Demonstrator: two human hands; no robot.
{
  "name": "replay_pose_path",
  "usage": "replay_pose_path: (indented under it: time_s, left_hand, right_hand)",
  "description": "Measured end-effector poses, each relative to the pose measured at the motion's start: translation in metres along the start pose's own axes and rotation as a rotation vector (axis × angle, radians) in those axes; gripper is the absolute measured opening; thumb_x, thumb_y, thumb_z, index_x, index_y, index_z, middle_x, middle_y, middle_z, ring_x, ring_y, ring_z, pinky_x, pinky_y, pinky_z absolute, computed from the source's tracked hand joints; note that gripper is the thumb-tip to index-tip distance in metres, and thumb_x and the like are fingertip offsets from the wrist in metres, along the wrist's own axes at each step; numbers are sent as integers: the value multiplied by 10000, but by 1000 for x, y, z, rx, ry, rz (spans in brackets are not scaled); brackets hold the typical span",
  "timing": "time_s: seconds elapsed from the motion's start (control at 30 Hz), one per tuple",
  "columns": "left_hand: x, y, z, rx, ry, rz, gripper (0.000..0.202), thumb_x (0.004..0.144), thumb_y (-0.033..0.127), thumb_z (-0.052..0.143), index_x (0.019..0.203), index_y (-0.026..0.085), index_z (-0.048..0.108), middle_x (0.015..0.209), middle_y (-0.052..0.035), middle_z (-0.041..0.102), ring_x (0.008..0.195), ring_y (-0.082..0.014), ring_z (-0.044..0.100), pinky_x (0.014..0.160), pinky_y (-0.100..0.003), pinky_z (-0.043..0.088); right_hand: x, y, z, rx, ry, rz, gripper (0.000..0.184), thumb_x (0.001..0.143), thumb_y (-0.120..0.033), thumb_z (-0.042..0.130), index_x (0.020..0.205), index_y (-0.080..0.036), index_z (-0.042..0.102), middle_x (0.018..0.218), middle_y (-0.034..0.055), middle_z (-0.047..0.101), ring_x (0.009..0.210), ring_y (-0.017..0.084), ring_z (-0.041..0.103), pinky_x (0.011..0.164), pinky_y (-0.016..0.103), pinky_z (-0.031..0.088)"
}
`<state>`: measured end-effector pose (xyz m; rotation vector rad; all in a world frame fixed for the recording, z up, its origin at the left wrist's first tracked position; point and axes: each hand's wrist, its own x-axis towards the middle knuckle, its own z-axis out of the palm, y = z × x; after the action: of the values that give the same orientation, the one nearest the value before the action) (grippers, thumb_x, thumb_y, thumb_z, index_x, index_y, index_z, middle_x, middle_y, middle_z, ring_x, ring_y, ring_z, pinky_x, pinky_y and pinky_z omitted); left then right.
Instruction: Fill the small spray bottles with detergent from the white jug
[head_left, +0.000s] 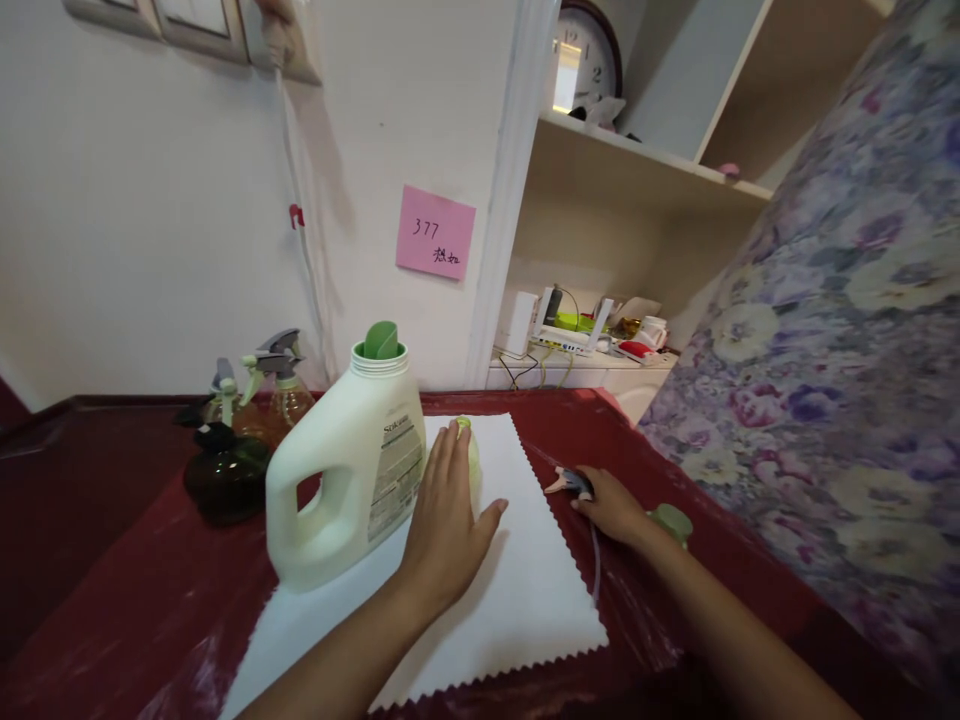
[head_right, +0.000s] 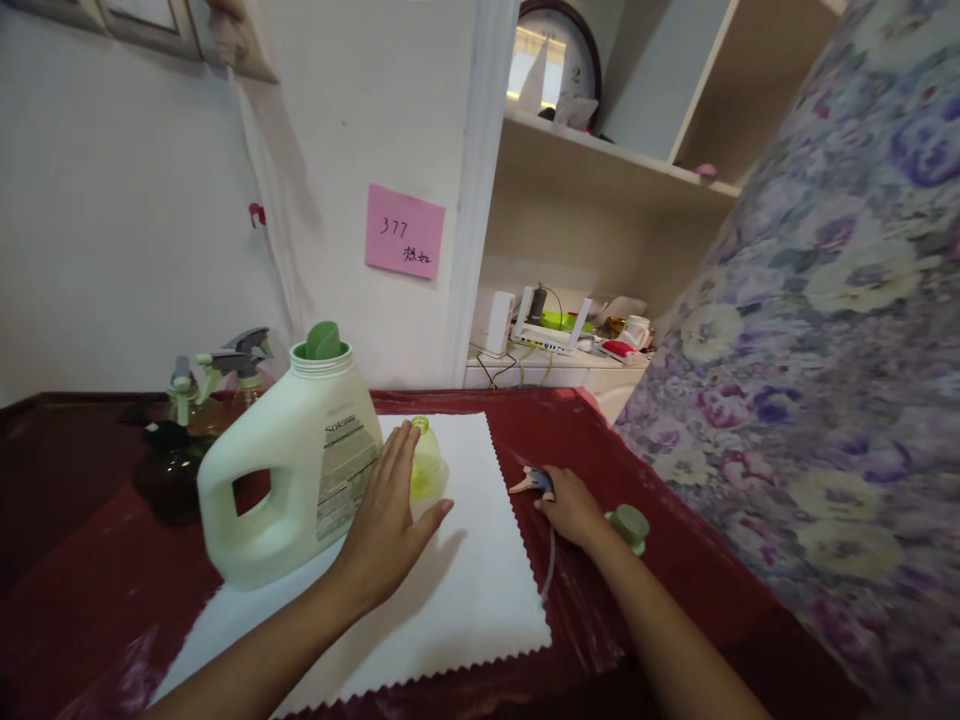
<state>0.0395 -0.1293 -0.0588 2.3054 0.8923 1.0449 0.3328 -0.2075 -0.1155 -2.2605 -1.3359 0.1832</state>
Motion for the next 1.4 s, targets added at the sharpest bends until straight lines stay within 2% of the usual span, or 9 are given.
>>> replay_pose_path:
  time_s: [0.1, 0.27, 0.4, 0.57, 0.7, 0.9, 1.1, 1.2, 1.4]
  left_hand:
    - [11, -5, 14, -25, 88, -53, 836, 914, 286, 600, 1594, 145, 135, 1694, -222, 184, 1579, -340, 113, 1274, -600, 173]
    - [21, -16, 36, -28, 187, -142, 866, 886, 248, 632, 1581, 105, 135, 1669, -265, 219, 1562, -386, 168, 1257, -618, 210]
    - [27, -24, 48, -41, 264, -232, 840, 871, 223, 657, 1553, 71, 191, 1600, -282, 344, 1507, -394, 315, 1230, -596, 284]
    - [33, -32, 56, -39, 301, -260, 778, 862, 187, 673, 1520, 111, 263, 1524, -249, 444, 1447, -382, 405, 1187, -581, 345]
    - [34, -35, 56, -19, 282, -204, 706, 859, 139, 657, 1489, 172, 341, 1495, -171, 496, 1410, -346, 435, 1185, -547, 345]
    - [23, -24, 52, -67, 189, -138, 708, 833, 157, 661, 1477, 150, 366, 1452, -170, 532, 1347, -338, 475, 1167, -539, 362]
    - [-2, -15, 49, -140, 20, -80, 747, 817, 232, 681, 1489, 135, 368, 1464, -173, 539, 1365, -319, 483, 1181, -511, 373]
    - [-9, -18, 49, -150, -15, -68, 706, 855, 256, 633, 1494, 136, 357, 1499, -185, 505, 1397, -324, 457, 1193, -530, 355]
    - [-9, -24, 51, -153, -24, -47, 695, 875, 249, 604, 1508, 164, 329, 1524, -172, 480, 1426, -317, 425, 1211, -532, 324]
  right_hand:
    - [2, 2, -5, 42, 7, 56, 658, 624, -265, 758, 1263, -134, 677, 1216, 175, 682, 1144, 350, 646, 961, 438, 487]
    - [1, 2, -18, 182, 33, 50, 458, 577, -315, 755, 1015, -185, 770, 954, 92, 717, 995, 334, 662, 890, 434, 503]
    - [1, -3, -29, 357, 59, 6, 591, 620, -393, 732, 1175, -194, 688, 1034, 84, 733, 938, 298, 657, 854, 425, 514]
    - [-2, -27, -43, 552, 87, -72, 652, 698, -456, 731, 1294, -239, 580, 1140, 55, 732, 865, 230, 643, 840, 381, 523]
    - [-10, -58, -53, 698, 220, -108, 653, 702, -407, 794, 1310, -280, 593, 1229, 57, 705, 969, 243, 632, 890, 403, 511]
    - [-17, -108, -78, 818, 453, -256, 694, 716, -361, 812, 1362, -294, 566, 1328, 79, 643, 992, 222, 646, 855, 380, 531]
    - [-17, -160, -107, 953, 615, -532, 636, 739, -230, 806, 1322, -312, 565, 1420, 64, 612, 1302, 253, 579, 1080, 438, 470]
    - [-14, -177, -109, 933, 634, -638, 598, 774, -190, 761, 1318, -330, 554, 1470, 53, 573, 1357, 248, 543, 1118, 462, 453]
    - [-5, -187, -92, 707, 728, -658, 668, 811, -195, 708, 1422, -355, 491, 1428, 70, 567, 1275, 274, 581, 1005, 457, 536]
